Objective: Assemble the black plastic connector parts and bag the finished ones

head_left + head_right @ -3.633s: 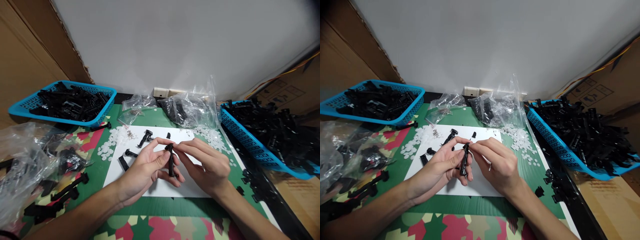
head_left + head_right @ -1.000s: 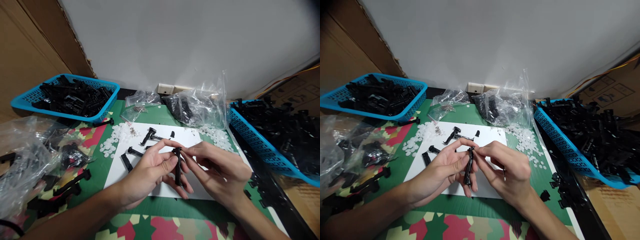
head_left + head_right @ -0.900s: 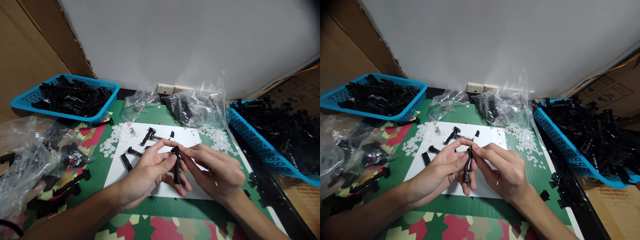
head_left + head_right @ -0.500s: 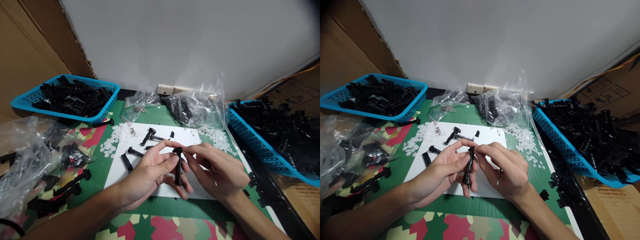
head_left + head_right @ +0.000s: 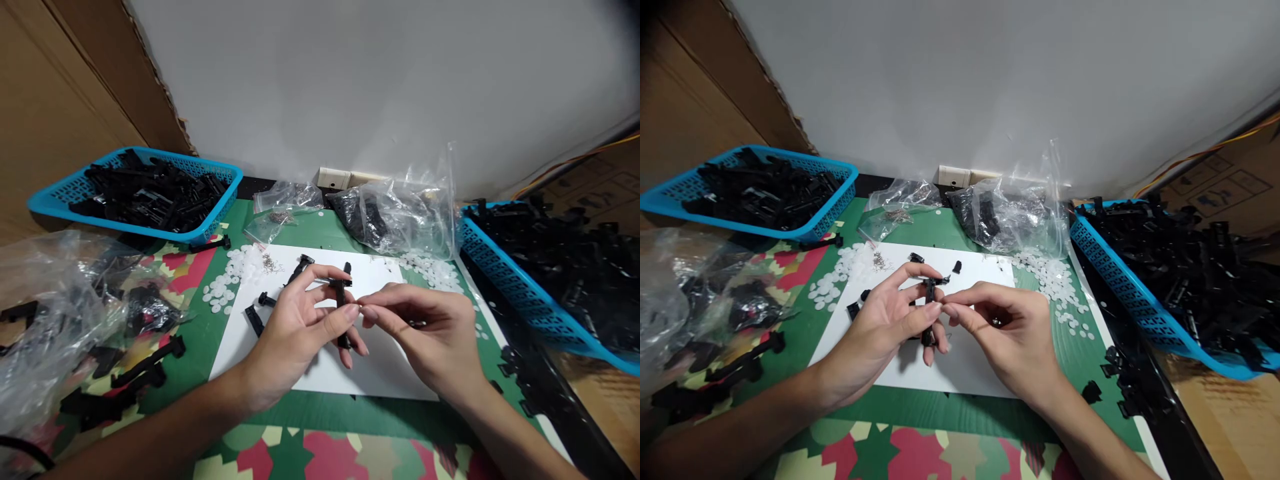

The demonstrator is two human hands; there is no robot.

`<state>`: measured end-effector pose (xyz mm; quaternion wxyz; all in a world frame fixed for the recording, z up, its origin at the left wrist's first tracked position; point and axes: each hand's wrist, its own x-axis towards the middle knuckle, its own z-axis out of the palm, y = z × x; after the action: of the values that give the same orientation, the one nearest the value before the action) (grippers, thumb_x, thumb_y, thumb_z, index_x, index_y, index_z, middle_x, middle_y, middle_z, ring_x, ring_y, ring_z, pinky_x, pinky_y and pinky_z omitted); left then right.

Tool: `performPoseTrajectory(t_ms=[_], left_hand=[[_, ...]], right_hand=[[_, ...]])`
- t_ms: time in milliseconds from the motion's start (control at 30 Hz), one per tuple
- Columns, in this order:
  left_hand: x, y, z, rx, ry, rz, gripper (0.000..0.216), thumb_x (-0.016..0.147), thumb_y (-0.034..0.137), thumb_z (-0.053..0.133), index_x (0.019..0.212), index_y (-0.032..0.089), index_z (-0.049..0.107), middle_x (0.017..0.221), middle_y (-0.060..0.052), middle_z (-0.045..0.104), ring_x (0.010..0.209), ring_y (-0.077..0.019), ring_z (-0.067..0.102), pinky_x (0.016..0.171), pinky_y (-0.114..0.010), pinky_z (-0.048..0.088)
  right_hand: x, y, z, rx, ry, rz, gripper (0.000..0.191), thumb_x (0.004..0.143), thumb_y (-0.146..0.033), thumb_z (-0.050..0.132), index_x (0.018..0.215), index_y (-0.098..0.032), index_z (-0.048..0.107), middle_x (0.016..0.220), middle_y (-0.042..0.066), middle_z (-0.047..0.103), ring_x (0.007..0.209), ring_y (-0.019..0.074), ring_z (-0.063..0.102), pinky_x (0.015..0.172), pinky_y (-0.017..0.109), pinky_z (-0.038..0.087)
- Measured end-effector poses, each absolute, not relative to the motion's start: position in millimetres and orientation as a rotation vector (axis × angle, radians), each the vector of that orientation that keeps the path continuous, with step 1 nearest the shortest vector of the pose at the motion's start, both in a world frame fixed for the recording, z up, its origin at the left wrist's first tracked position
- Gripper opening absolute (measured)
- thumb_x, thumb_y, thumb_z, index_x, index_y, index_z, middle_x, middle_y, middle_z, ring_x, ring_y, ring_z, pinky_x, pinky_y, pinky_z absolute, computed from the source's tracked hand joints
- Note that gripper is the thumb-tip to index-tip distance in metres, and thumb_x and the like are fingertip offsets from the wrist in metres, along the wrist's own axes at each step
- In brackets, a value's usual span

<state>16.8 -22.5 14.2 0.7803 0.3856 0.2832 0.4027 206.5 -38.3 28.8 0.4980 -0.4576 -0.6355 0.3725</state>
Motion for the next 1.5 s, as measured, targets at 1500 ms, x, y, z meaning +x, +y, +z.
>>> performPoseTrajectory(t_ms=[1500], left_hand=[[19.1,-22.1,14.1,0.567,0.502,0.68,0.022,0.107,0.028,0.057,0.127,0.019,0.059,0.075,-0.005,0.069,0.066,-0.014,0.069,0.059,-0.023,0.063]], right_hand=[[212.8,-44.8,31.3,-1.217,-1.805,0.431,0.009,0.092,-0.012,0.07,0.09,-0.02,0.071,0.067,-0.003,0.056,0.054,0.0087,0.045,0.047,0.024,0.035]])
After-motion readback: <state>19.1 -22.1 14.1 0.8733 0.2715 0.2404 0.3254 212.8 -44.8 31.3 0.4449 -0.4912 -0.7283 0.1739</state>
